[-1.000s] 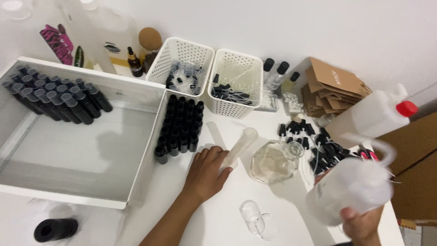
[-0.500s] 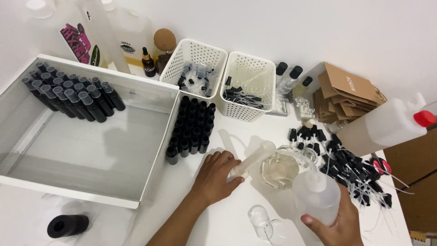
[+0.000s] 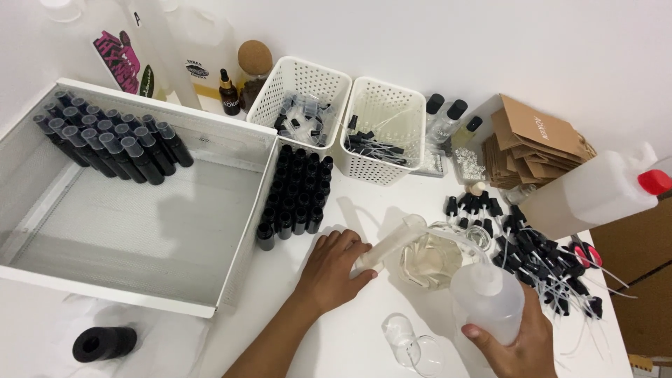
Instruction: The person pours a clear liquid from a large glass bottle into a syringe, then transfers the liquid into a small glass vial. They add a few drops from a small dark bottle, seal the vial with a black cap, and place it in a white tray. The process is repeated with another vial.
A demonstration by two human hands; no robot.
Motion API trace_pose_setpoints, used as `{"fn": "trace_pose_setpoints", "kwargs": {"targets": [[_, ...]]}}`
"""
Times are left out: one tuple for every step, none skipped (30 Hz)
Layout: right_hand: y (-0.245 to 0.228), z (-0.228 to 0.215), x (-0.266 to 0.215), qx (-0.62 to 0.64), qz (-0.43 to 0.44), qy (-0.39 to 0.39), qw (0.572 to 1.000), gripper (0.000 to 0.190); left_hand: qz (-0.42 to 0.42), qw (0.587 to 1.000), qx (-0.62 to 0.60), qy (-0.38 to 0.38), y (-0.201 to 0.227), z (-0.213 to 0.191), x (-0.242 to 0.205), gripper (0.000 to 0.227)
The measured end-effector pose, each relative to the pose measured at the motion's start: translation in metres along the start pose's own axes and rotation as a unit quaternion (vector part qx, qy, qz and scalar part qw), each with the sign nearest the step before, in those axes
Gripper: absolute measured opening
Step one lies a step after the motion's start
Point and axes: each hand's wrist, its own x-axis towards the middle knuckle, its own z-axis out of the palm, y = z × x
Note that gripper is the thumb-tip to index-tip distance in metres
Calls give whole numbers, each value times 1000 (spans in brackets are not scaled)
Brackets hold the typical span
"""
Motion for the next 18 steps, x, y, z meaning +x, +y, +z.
{"fn": "trace_pose_setpoints", "kwargs": {"targets": [[0, 0, 0, 0, 0, 0, 1000, 102, 0, 1000, 0, 0, 1, -1, 0, 41], [1, 0, 0, 0, -2, 3, 1000, 102, -6, 1000, 0, -6, 2, -2, 0, 42], [2, 0, 0, 0, -4, 7, 1000, 102, -10, 1000, 0, -12, 2, -3, 1, 43], [4, 0, 0, 0, -3, 7, 1000, 102, -10, 1000, -1, -13, 2, -1, 0, 43], [6, 1, 0, 2, -18, 10, 1000, 101, -6, 1000, 1, -6, 2, -1, 0, 42], [8, 1, 1, 4, -32, 14, 999, 101, -2, 1000, 3, 0, 1, 0, 0, 42], [6, 0, 1, 4, -32, 14, 999, 101, -2, 1000, 3, 0, 1, 0, 0, 42], [5, 0, 0, 5, -30, 12, 999, 99, 1, 1000, 2, 1, 1, 0, 0, 42], [4, -1, 0, 5, -28, 10, 1000, 97, 4, 1000, 2, 2, 0, 0, -1, 42], [7, -1, 0, 4, -27, 10, 1000, 97, 4, 1000, 2, 1, 1, -1, -1, 42], [11, 0, 0, -4, -43, 16, 999, 99, 5, 1000, 1, 6, 1, -1, -1, 41], [14, 0, 1, -12, -59, 22, 998, 101, 6, 1000, 1, 10, 2, -2, -1, 41], [12, -1, 0, -13, -58, 23, 998, 101, 7, 1000, 0, 10, 2, -1, -1, 41], [11, -2, -1, -11, -48, 19, 999, 101, 9, 1000, 1, 13, 1, -1, -1, 41], [9, -3, -2, -9, -39, 16, 999, 100, 10, 1000, 2, 16, 1, 0, -1, 41], [9, -4, -1, -9, -39, 17, 999, 100, 11, 1000, 2, 17, 1, 0, 0, 41], [10, -4, -1, -16, -34, 17, 999, 101, 8, 1000, 3, 10, 0, 1, 0, 42], [11, -4, 0, -22, -28, 18, 999, 102, 5, 1000, 4, 4, 0, 2, 0, 42]]}}
